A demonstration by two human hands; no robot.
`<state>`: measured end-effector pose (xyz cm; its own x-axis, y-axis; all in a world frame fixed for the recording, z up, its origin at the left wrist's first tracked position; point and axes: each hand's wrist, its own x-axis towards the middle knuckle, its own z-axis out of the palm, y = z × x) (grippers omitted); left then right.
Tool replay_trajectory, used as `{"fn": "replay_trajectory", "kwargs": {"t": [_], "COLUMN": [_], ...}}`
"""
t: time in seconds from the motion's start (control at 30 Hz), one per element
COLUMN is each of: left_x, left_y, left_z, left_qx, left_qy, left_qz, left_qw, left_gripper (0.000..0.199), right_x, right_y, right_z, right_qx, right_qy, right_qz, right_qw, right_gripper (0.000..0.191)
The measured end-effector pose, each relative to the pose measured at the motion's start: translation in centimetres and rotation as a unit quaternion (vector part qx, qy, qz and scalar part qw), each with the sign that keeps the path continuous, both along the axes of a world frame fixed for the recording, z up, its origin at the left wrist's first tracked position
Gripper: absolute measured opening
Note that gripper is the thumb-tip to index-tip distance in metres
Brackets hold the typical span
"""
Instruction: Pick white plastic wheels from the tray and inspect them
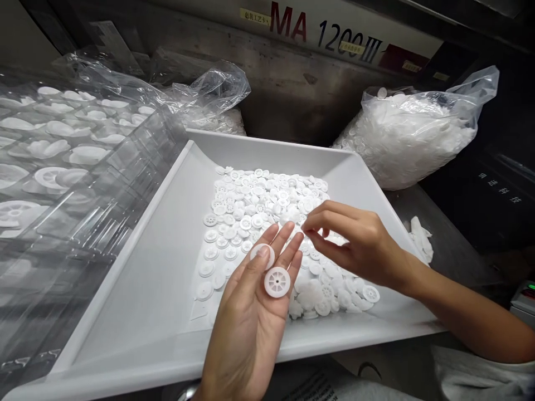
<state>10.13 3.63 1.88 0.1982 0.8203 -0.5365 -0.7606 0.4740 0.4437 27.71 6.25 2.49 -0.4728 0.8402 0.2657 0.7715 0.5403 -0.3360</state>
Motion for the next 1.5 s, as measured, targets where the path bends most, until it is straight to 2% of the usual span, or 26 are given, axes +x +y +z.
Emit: {"fn": "replay_trajectory", "kwargs": {"t": [0.13,0.23,0.3,0.37,0.47,0.57,0.63,0.73,0.8,0.9,1.0,1.1,1.23,1.33,1.4,1.5], "left_x": [-0.1,-0.3,-0.5,-0.6,-0.9,-1.1,-1.3,-1.2,-0.9,-0.4,0.0,0.1,0.2,0.4,0.4,0.4], "left_y": [0.4,0.6,0.6,0.6,0.7,0.8,0.8,0.7,0.5,0.4,0.1,-0.3,-0.6,-0.4,-0.2,0.0], "left_z": [0.1,0.1,0.0,-0.1,-0.2,-0.2,-0.1,0.1,0.2,0.3,0.3,0.0,-0.2,-0.2,-0.1,-0.2], "left_qx": [-0.018,-0.028,-0.026,-0.023,-0.028,-0.042,-0.049,-0.059,-0.056,-0.043,-0.037,-0.017,0.015,0.002,-0.011,-0.021], "left_qy": [0.013,0.017,0.012,-0.002,-0.024,-0.036,-0.042,-0.019,0.006,0.003,-0.015,-0.025,-0.040,-0.053,-0.062,-0.086], "left_qz": [0.036,0.057,0.065,0.071,0.079,0.079,0.071,0.060,0.050,0.012,-0.016,-0.032,-0.043,-0.048,-0.051,-0.049], "left_qw": [0.999,0.998,0.997,0.997,0.996,0.995,0.995,0.996,0.997,0.999,0.999,0.999,0.998,0.997,0.997,0.995], "left_gripper": [0.032,0.033,0.033,0.032,0.032,0.033,0.032,0.031,0.031,0.032,0.035,0.030,0.025,0.024,0.022,0.019], "right_x": [1.8,2.9,3.0,2.7,2.0,1.8,2.0,2.6,2.9,2.6,1.4,0.0,-0.8,-0.4,-0.2,0.0], "right_y": [1.9,2.4,2.2,1.8,1.0,0.4,0.1,0.4,0.7,0.6,-0.2,-1.1,-1.2,-0.8,-0.6,-0.6], "right_z": [-1.6,-3.3,-4.1,-4.4,-4.2,-4.3,-4.4,-3.7,-2.3,0.5,2.2,2.0,0.2,-0.6,-0.8,-0.8], "right_qx": [-0.127,-0.260,-0.320,-0.356,-0.390,-0.405,-0.402,-0.377,-0.340,-0.250,-0.134,-0.014,0.058,0.135,0.169,0.181], "right_qy": [-0.102,-0.217,-0.274,-0.309,-0.334,-0.333,-0.315,-0.254,-0.191,-0.083,0.036,0.090,0.040,0.015,0.009,-0.007], "right_qz": [-0.030,-0.049,-0.068,-0.076,-0.063,-0.044,-0.033,-0.011,0.007,0.015,0.031,0.063,0.087,0.084,0.090,0.122], "right_qw": [0.986,0.940,0.904,0.879,0.856,0.850,0.859,0.891,0.921,0.965,0.990,0.994,0.994,0.987,0.981,0.976], "right_gripper": [0.014,0.031,0.035,0.034,0.029,0.017,0.015,0.016,0.014,0.004,0.011,0.015,0.021,0.022,0.024,0.027]}}
